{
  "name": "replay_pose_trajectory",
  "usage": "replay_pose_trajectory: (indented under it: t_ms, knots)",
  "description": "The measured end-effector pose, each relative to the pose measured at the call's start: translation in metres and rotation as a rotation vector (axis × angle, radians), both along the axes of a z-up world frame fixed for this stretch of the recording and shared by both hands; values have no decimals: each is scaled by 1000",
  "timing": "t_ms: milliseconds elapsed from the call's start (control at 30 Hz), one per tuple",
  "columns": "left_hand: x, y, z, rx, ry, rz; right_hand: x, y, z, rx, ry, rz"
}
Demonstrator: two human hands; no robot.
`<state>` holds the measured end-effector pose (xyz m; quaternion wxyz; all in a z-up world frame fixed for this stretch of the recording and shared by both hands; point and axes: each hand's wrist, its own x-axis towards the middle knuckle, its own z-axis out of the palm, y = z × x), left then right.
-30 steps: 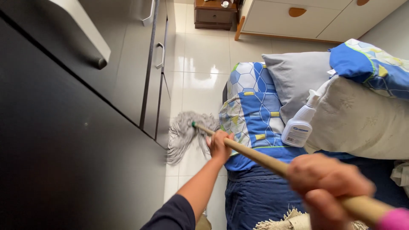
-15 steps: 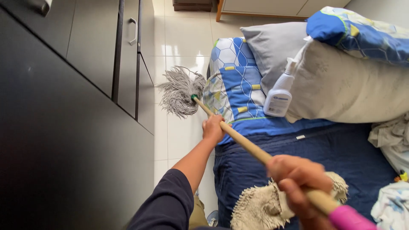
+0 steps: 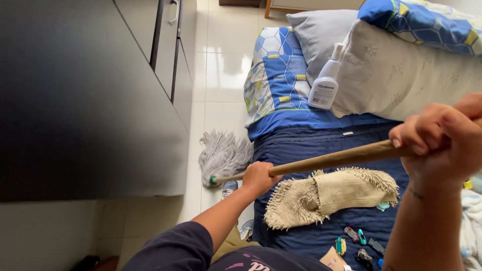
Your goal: The recorder wrings out a mop at a sink and then mops the floor in a bedroom.
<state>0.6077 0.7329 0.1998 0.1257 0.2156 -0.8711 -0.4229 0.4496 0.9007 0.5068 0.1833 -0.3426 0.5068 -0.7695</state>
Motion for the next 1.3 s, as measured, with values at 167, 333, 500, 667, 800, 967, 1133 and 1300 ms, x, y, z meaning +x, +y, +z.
replay_pose_trajectory:
  t_ms: [167, 333, 500, 667, 800, 967, 1133, 1300]
  knots:
    - [57, 33, -12, 42, -139, 88, 60, -5, 8, 10, 29, -89]
    - [49, 45, -6, -27, -100, 234, 111, 32, 6, -139, 3, -11]
    - [-12, 5, -66, 53, 51, 318, 162, 7, -29, -103, 317, 46]
    - [-58, -52, -132, 201, -93, 284, 160, -38, -119, -126, 660, 184]
    - [-56, -60, -140, -60, 85, 289, 172, -35, -136, -21, 668, 137]
    - [-8, -23, -115, 2, 70, 174, 186, 10, -64, 168, 614, -95]
    - [86, 3, -31, 73, 163, -105, 178, 54, -61, -98, 235, 110]
    - [153, 40, -15, -36, 133, -87, 206, 47, -46, -165, 250, 163]
